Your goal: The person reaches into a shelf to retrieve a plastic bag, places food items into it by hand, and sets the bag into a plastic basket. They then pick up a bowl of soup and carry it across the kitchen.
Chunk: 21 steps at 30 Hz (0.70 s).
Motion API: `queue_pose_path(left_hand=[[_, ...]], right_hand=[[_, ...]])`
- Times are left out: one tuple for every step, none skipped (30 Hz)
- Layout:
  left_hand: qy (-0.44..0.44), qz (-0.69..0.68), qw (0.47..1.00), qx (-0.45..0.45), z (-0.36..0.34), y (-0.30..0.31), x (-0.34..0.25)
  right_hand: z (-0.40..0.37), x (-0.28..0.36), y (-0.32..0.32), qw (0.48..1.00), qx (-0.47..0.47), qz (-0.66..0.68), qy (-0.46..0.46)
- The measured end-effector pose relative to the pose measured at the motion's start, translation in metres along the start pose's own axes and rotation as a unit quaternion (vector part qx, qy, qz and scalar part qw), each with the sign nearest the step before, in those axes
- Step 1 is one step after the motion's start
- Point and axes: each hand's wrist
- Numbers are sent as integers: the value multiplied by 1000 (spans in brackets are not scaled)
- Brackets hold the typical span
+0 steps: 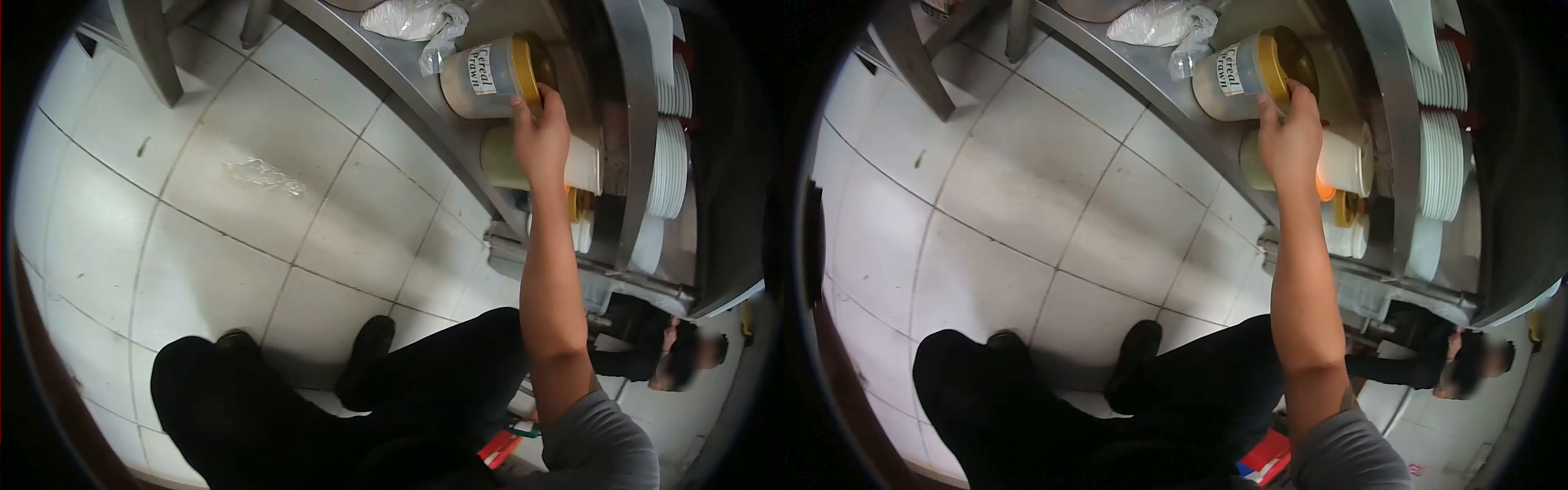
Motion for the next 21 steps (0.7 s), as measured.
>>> queue_pose_path(left_hand=[[38,-27,999,-22,-18,-26,-1],[80,-60,994,-45,-34,-50,-2],[122,-89,986,-68,-50,-73,-4],[160,-116,976,-88,-64,-94,-6],[193,-139,966,-104,-79,-114,-8],[222,-160,954,-121,-92,-131,-10],[248,-177,943,-135,-101,-144,-11],[268,-191,932,-150,-111,-156,-13],[285,-203,923,-162,-118,-166,-14],[301,-212,914,-172,-124,-173,-15],[313,-220,906,-182,-129,-180,-16],[322,-227,900,-188,-132,-186,-17],[329,-232,895,-191,-133,-192,-18],[331,-237,892,-196,-131,-200,-21],[330,-241,891,-200,-129,-207,-23],[317,-236,898,-193,-121,-216,-25],[301,-228,908,-182,-113,-220,-23],[284,-218,918,-172,-108,-225,-23],[274,-206,926,-160,-101,-227,-22],[265,-192,933,-151,-98,-225,-20],[258,-179,939,-142,-97,-225,-16]], right_hand=[[2,3,4,999,30,-1,-12],[4,4,10,998,58,-8,-25],[6,6,15,998,67,-14,-16],[5,9,20,997,77,-16,-8],[3,11,24,996,87,-17,-5],[1,12,27,995,98,-15,-21],[1,13,30,993,108,-11,-36],[1,15,30,992,119,-5,-51],[5,14,29,995,91,5,-45],[10,9,29,997,62,15,-39],[15,4,30,999,35,25,-33],[26,-1,28,1000,-8,30,5],[39,6,32,999,4,12,-32],[56,15,40,997,16,-7,-69],[72,20,42,994,27,-24,-106],[92,10,30,995,-9,2,-95],[113,0,19,995,-43,26,-82],[138,-7,10,994,-64,44,-72],[154,-8,7,994,-68,52,-72],[174,-9,3,994,-62,57,-74],[192,-9,1,994,-55,60,-79]])
Point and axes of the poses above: each hand's wrist, its own z-axis towards the middle knuckle, its own y-axis out of the back of the hand, x = y × z, and after that the axes turned 15 degrees about -z, right-handed
